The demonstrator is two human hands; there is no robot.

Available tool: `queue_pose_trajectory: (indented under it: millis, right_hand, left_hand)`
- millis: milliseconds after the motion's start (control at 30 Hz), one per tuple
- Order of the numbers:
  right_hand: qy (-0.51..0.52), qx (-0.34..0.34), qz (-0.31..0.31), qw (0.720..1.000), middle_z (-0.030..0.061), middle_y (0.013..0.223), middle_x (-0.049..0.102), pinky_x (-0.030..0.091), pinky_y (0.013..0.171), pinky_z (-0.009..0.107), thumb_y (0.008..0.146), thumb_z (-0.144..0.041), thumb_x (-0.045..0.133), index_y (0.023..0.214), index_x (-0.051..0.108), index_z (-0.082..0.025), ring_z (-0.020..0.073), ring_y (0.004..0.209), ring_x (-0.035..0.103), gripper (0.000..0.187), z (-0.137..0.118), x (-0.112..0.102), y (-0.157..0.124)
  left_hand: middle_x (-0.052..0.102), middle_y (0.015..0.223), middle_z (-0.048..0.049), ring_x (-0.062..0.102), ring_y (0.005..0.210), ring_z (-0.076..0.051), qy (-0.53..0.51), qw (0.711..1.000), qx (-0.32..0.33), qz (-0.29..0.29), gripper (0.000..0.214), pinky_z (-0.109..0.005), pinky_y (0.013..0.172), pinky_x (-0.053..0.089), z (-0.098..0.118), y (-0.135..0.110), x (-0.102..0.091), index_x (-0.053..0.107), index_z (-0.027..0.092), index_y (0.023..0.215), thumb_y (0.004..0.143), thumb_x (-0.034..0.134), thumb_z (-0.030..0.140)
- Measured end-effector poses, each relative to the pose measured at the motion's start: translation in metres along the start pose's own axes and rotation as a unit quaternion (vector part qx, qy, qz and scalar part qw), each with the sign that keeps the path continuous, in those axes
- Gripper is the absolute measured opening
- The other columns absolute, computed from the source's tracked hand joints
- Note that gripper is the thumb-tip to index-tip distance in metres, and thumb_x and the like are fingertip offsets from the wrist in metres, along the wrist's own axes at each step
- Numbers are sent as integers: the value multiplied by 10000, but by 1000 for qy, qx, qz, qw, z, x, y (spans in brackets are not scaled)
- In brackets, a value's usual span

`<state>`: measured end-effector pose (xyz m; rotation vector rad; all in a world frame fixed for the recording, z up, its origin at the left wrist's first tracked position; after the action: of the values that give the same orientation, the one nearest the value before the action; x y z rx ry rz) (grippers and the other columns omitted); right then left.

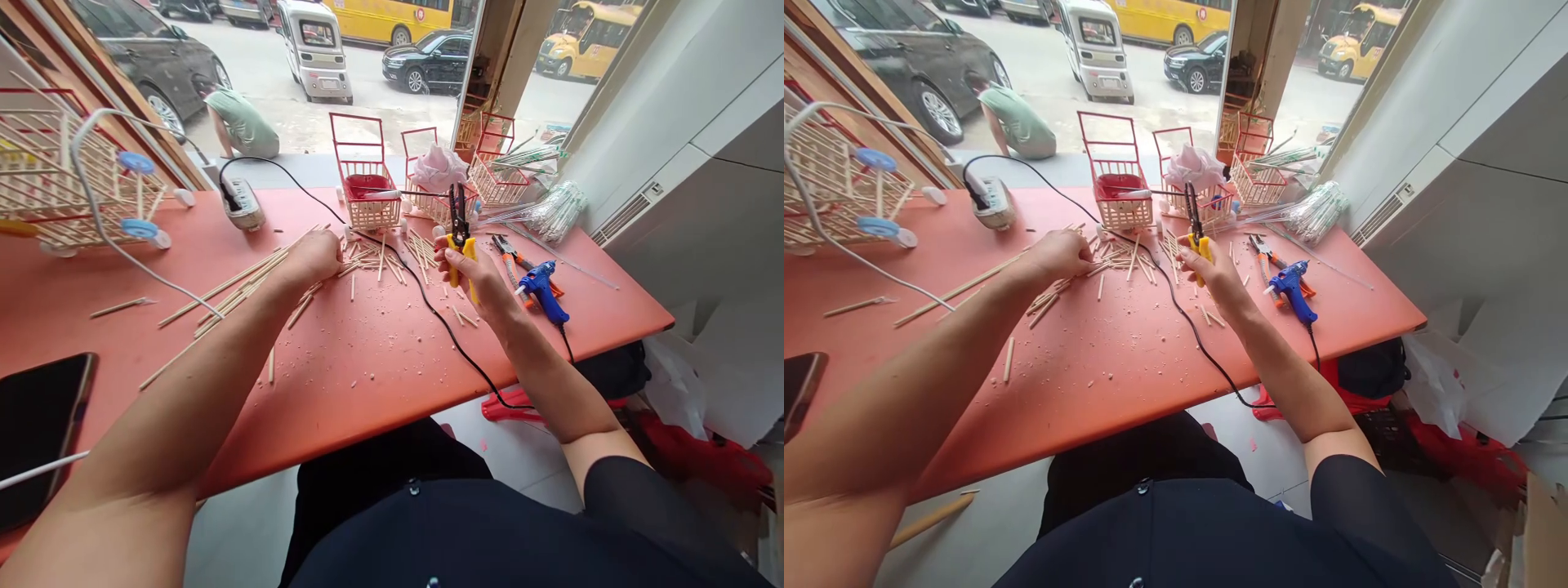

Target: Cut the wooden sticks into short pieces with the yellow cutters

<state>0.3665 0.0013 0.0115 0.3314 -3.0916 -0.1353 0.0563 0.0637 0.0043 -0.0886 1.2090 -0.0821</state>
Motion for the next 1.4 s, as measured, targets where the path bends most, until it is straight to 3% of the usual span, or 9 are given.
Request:
queue_pose_trajectory:
  millis: [133, 400, 633, 767, 900, 1000, 1100, 1267, 1400]
  right_hand:
    - [-27, -15, -19, 999, 59, 1060, 792, 543, 799, 359, 802, -655, 893, 1217, 730, -247, 198, 920, 687, 605, 1, 4, -4]
    - [-20, -28, -22, 999, 61, 1110, 802, 553, 842, 367, 840, -656, 886, 1237, 738, -255, 201, 953, 700, 584, -3, 3, -10]
    - [-23, -31, -23, 999, 72, 1119, 785, 557, 836, 367, 846, -647, 879, 1233, 736, -244, 196, 956, 691, 577, -4, 5, -12]
    - [-37, -43, -17, 998, 76, 1144, 782, 568, 845, 373, 864, -645, 849, 1235, 729, -252, 203, 969, 685, 553, -5, 7, -13]
    - [-43, -49, -16, 998, 83, 1135, 777, 573, 849, 382, 866, -642, 843, 1242, 712, -252, 213, 969, 673, 557, -5, 9, -15]
    - [-46, -52, -17, 997, 88, 1138, 773, 583, 862, 389, 878, -643, 836, 1241, 713, -254, 219, 979, 676, 546, -4, 9, -15]
    - [-48, -57, -25, 997, 89, 1155, 775, 596, 876, 394, 885, -644, 839, 1234, 722, -251, 222, 992, 683, 538, -3, 10, -15]
    - [-55, -55, -44, 996, 76, 1131, 761, 591, 912, 409, 861, -673, 874, 1217, 722, -244, 220, 981, 669, 578, 2, 18, -12]
    - [-57, -18, -99, 993, 34, 1018, 723, 553, 871, 377, 750, -670, 960, 1157, 714, -221, 192, 900, 633, 654, 4, 36, -11]
  left_hand:
    - [651, 635, -68, 747, 935, -345, 71, 997, -17, -26, 209, -376, 889, 519, 2, -2, -7, 614, 267, 540, 652, 777, 196]
    - [695, 683, -44, 724, 812, -295, -54, 997, -29, 44, 35, -415, 877, 550, 0, -27, -2, 804, 253, 732, 766, 801, 248]
    - [827, 983, -157, 764, 1044, -356, 71, 996, -16, 53, 171, -425, 939, 572, 14, -18, 15, 839, 217, 882, 784, 727, 133]
    - [780, 850, -142, 768, 1041, -379, 90, 995, 13, 36, 257, -433, 962, 571, 23, -5, 13, 853, 210, 899, 712, 728, 87]
    - [642, 609, -77, 768, 975, -383, 91, 995, 33, -32, 161, -429, 943, 568, 27, 1, 0, 749, 258, 626, 589, 762, 102]
    - [628, 554, -42, 758, 831, -321, -7, 997, 7, -77, 165, -406, 846, 574, 21, -10, -12, 664, 268, 515, 620, 763, 188]
    - [707, 661, -49, 739, 788, -249, -188, 979, -30, -77, 156, -387, 834, 588, 9, -32, -19, 729, 238, 587, 702, 831, 270]
    - [829, 898, -109, 700, 789, -196, -433, 894, -39, -108, 275, -388, 852, 622, -1, -74, -5, 821, 217, 751, 634, 1012, 379]
    - [832, 945, -119, 654, 776, -172, -521, 843, -6, -135, 457, -374, 806, 597, 10, -100, 14, 799, 205, 752, 529, 1103, 462]
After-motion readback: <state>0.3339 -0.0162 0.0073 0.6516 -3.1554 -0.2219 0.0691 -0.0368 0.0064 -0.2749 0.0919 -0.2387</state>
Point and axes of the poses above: each hand's wrist, its own y-axis towards the middle knuckle, its own x-axis out of the palm, z = x × y, the point moved 1 cm from there along y, towards the middle knuckle
